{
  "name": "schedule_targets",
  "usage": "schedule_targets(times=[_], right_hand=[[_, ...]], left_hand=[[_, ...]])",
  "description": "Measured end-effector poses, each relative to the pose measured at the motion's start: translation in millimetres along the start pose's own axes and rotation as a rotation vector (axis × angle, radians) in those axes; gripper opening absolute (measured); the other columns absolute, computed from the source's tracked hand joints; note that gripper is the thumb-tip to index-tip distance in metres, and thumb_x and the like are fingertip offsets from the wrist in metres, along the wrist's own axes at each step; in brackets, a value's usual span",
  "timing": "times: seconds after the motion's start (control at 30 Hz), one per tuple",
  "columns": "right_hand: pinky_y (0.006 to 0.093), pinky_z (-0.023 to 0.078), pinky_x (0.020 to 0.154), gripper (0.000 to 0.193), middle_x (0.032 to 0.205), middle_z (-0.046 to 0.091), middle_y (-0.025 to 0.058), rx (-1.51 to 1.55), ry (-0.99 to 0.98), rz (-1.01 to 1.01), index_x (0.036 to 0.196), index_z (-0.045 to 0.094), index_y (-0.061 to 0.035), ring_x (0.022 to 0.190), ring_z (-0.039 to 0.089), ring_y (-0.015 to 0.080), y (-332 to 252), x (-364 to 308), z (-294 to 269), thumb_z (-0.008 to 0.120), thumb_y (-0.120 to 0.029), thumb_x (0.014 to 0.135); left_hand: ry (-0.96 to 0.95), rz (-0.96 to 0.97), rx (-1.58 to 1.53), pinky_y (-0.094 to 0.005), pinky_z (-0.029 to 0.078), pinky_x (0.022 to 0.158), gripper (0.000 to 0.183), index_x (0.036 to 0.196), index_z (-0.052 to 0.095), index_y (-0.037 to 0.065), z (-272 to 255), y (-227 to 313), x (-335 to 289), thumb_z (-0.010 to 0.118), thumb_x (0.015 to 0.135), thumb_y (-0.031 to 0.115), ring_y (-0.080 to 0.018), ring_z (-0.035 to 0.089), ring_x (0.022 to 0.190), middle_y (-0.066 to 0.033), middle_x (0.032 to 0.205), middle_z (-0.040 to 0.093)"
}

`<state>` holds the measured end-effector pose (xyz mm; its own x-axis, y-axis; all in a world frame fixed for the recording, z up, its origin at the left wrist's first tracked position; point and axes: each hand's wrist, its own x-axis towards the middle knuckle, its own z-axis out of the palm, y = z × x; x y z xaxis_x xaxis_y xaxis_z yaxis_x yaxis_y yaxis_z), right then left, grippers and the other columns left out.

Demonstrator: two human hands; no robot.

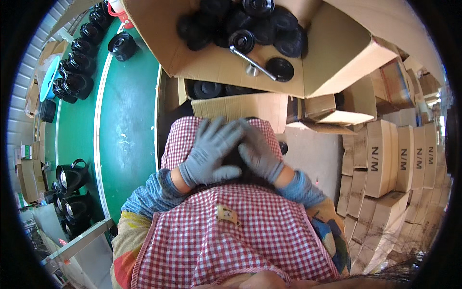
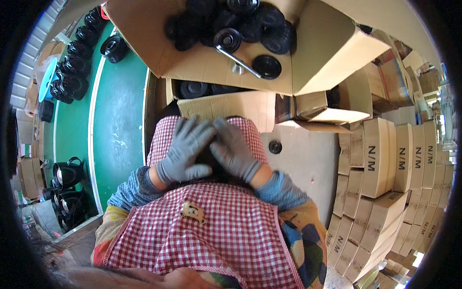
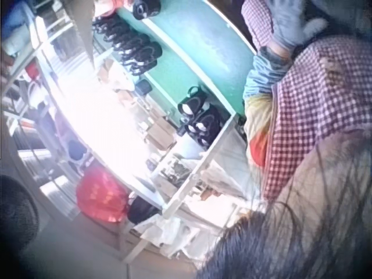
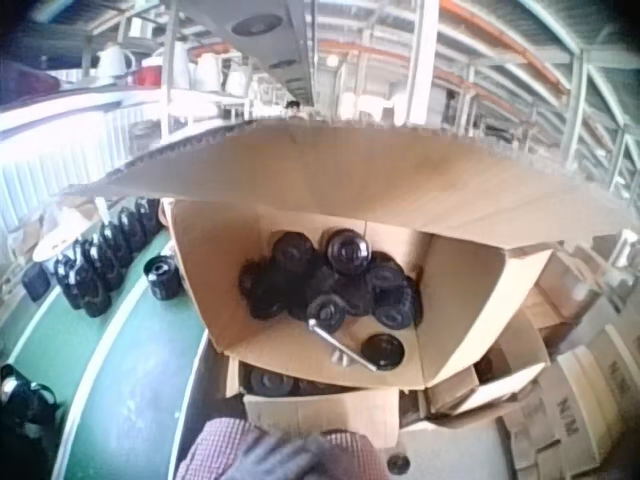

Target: The person repeatedly picks up black circular components from a cardboard box, places them on a green workbench, and uses a metal tool to press or adjust the center of each part. The person then places the finished parts back on the workbench and repeats the process with additional components.

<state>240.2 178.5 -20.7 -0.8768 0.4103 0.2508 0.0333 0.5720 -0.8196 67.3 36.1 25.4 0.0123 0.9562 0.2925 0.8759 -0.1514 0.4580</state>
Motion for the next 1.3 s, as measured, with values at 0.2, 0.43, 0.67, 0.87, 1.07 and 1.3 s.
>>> schedule_targets(times=[0.2,0.43,0.67,0.87,1.07,1.3], right_hand=[[0.0529,0.026,0.120,0.062,0.152,0.043,0.0244,-0.222,-0.127,-0.002,0.147,0.046,-0.0007,0.144,0.037,0.0399,16.0,8.2,-15.5,0.049,-0.041,0.101],[0.0522,0.024,0.121,0.068,0.150,0.045,0.0253,-0.165,-0.244,0.063,0.147,0.047,0.0006,0.145,0.037,0.0411,-2.3,26.3,-22.9,0.046,-0.050,0.100],[0.0541,0.026,0.119,0.065,0.149,0.046,0.0246,-0.087,-0.286,-0.003,0.139,0.052,0.0028,0.140,0.040,0.0416,-13.3,21.4,-19.8,0.045,-0.050,0.101],[0.0567,0.008,0.124,0.100,0.164,0.025,0.0216,-0.403,-0.249,-0.233,0.159,0.029,-0.0068,0.154,0.018,0.0394,1.1,38.4,-39.6,0.040,-0.079,0.091],[0.0595,0.004,0.123,0.096,0.165,0.028,0.0140,-0.270,-0.569,-0.539,0.158,0.035,-0.0166,0.154,0.018,0.0363,-49.3,66.8,8.6,0.042,-0.081,0.088],[0.0581,-0.001,0.125,0.085,0.166,0.027,0.0135,-0.391,-0.457,-0.768,0.152,0.046,-0.0170,0.156,0.009,0.0369,-13.1,74.8,-5.3,0.060,-0.068,0.086]], left_hand=[[0.071,-0.073,-0.036,-0.0639,0.020,0.114,0.082,0.149,0.043,0.005,-0.3,-10.9,-10.0,0.065,0.087,0.055,-0.0479,0.039,0.137,-0.0241,0.147,0.047],[0.001,-0.054,-0.040,-0.0651,0.020,0.115,0.087,0.154,0.040,0.009,-6.3,-9.6,1.3,0.063,0.088,0.061,-0.0491,0.038,0.140,-0.0240,0.150,0.046],[-0.013,-0.139,0.005,-0.0619,0.019,0.118,0.081,0.152,0.040,0.006,1.7,-29.4,-7.2,0.058,0.092,0.058,-0.0490,0.038,0.140,-0.0253,0.149,0.046],[-0.279,-0.349,-0.302,-0.0459,0.054,0.089,0.042,0.127,0.062,0.003,-10.3,-53.6,19.6,0.055,0.100,0.034,-0.0423,0.068,0.099,-0.0271,0.109,0.069],[-0.498,-0.479,-0.117,-0.0463,0.051,0.096,0.034,0.127,0.065,0.007,22.2,-82.4,91.1,0.055,0.100,0.027,-0.0403,0.067,0.106,-0.0236,0.116,0.069],[-0.575,-0.164,-0.586,-0.0446,0.039,0.112,0.029,0.126,0.064,0.010,49.4,-105.6,61.9,0.055,0.101,0.021,-0.0297,0.054,0.129,-0.0160,0.129,0.062]])
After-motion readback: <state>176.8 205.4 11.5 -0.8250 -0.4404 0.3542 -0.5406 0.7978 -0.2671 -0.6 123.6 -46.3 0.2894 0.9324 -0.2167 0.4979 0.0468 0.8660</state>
